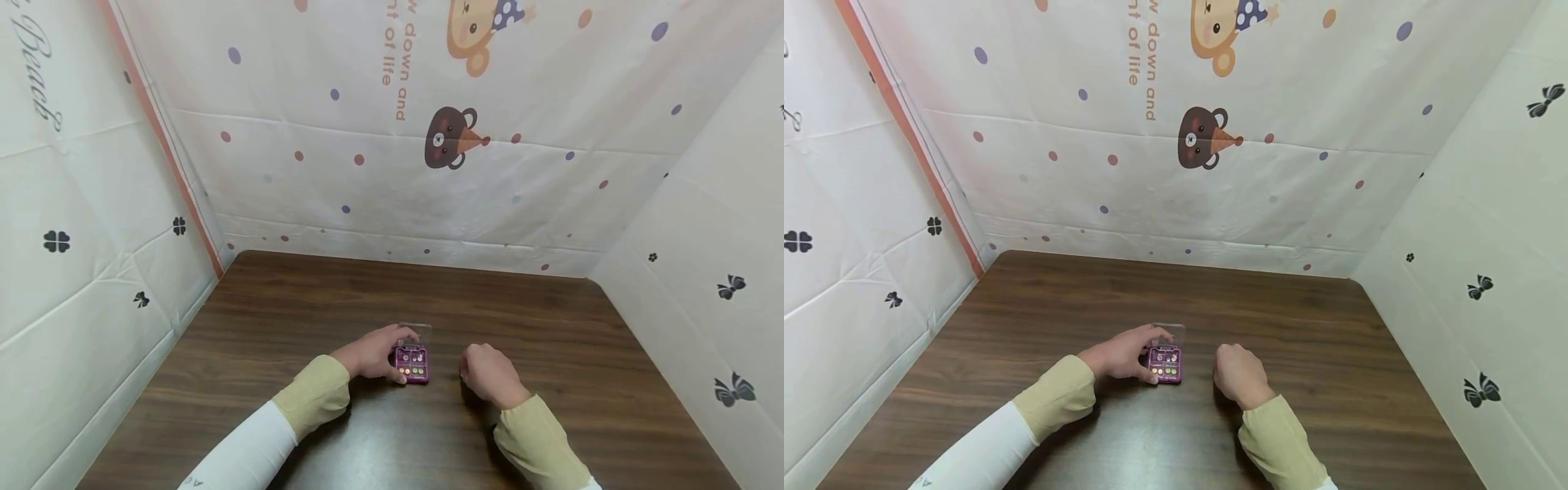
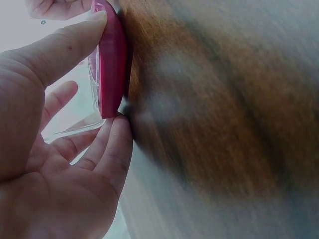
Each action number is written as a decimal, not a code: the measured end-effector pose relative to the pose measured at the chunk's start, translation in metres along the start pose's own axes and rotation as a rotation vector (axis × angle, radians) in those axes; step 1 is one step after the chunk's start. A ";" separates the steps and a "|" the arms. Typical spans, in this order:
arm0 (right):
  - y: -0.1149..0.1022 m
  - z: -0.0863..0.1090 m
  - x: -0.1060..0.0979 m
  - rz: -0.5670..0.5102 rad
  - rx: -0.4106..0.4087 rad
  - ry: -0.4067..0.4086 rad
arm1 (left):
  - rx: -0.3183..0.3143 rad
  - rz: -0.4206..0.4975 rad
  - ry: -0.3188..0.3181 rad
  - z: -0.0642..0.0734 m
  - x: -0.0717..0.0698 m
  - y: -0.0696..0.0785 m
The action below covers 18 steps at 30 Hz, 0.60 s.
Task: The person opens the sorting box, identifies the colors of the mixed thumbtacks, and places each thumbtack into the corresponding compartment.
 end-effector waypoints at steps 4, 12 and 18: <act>0.000 0.001 0.000 -0.009 0.005 0.000 | 0.001 -0.013 0.004 0.000 0.000 0.000; -0.005 0.004 0.001 -0.017 0.003 0.011 | 0.002 -0.015 0.008 0.000 0.001 0.000; -0.007 0.004 0.002 -0.009 -0.010 0.049 | 0.011 -0.011 0.013 -0.002 0.002 -0.004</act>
Point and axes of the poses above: each hand's wrist, its own z-axis away from the middle knuckle, its own x-axis out of the palm, y = z × x, the point moved 1 cm from there along -z, towards the middle knuckle, and after that the axes turned 15 degrees about z, right-handed, at the moved point
